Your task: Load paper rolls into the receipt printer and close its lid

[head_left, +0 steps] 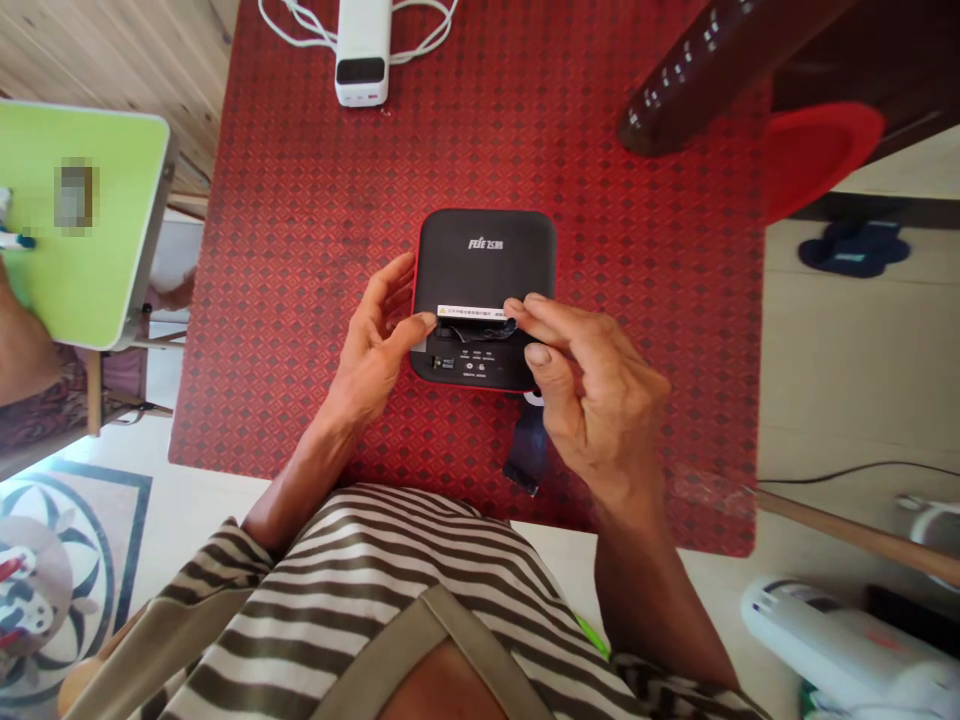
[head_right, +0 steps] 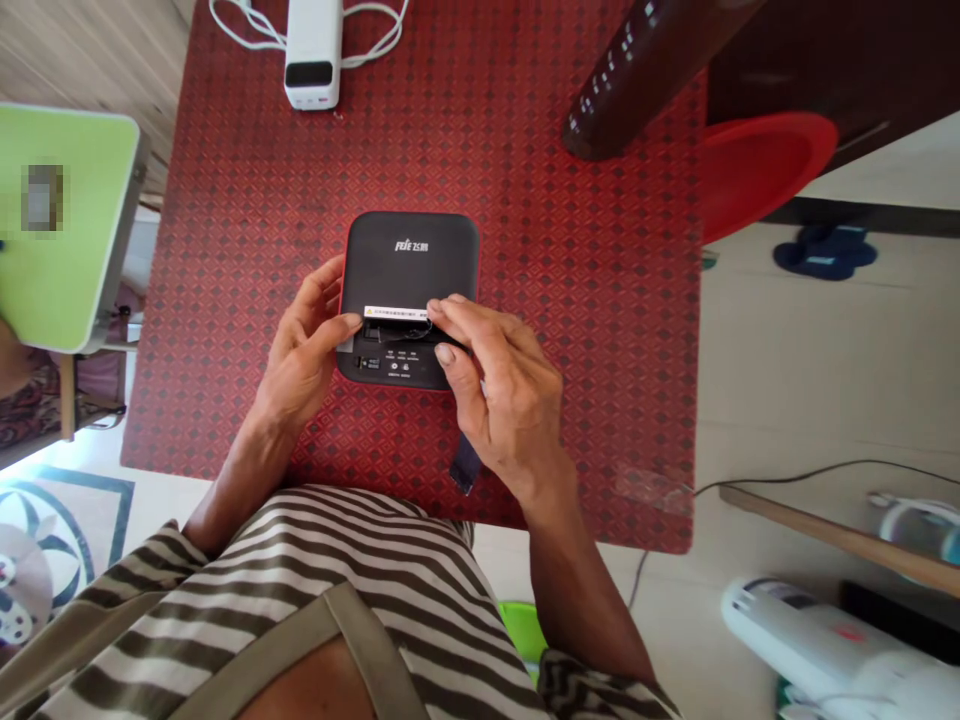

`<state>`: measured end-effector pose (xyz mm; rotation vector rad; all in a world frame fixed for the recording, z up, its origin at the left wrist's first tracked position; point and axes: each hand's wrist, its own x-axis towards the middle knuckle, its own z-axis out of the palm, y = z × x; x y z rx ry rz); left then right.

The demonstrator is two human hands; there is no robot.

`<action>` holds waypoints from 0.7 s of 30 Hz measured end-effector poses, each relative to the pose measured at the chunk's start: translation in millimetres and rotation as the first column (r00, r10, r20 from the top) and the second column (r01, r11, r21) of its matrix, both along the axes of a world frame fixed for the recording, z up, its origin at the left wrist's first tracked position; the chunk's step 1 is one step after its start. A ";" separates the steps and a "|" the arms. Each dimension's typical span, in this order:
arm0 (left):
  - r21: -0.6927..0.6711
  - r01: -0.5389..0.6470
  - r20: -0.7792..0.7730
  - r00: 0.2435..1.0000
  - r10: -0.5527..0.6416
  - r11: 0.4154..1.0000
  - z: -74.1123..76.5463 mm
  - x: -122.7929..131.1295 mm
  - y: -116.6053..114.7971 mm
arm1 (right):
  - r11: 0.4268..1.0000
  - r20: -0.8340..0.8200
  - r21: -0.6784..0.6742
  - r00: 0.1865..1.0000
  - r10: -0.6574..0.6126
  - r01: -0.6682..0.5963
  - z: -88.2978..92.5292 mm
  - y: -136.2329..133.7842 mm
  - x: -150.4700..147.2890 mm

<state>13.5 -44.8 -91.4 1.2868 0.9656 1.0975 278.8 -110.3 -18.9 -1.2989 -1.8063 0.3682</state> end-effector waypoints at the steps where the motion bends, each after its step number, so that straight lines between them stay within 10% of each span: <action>1: 0.004 -0.002 0.000 1.000 0.002 1.000 3.0 -1.1 -2.5 | 1.000 -0.059 -0.016 0.998 -0.003 0.002 0.2 -0.4 2.2; 8: -0.006 0.054 -0.009 0.999 -0.054 0.999 18.5 -15.2 -15.1 | 0.973 -0.172 -0.031 0.958 -0.231 0.229 -18.6 -8.9 16.9; 21: -0.022 0.021 0.005 1.000 -0.021 1.000 15.7 -5.4 -20.3 | 0.956 -0.127 -0.125 0.951 -0.282 0.266 -29.0 -22.1 12.0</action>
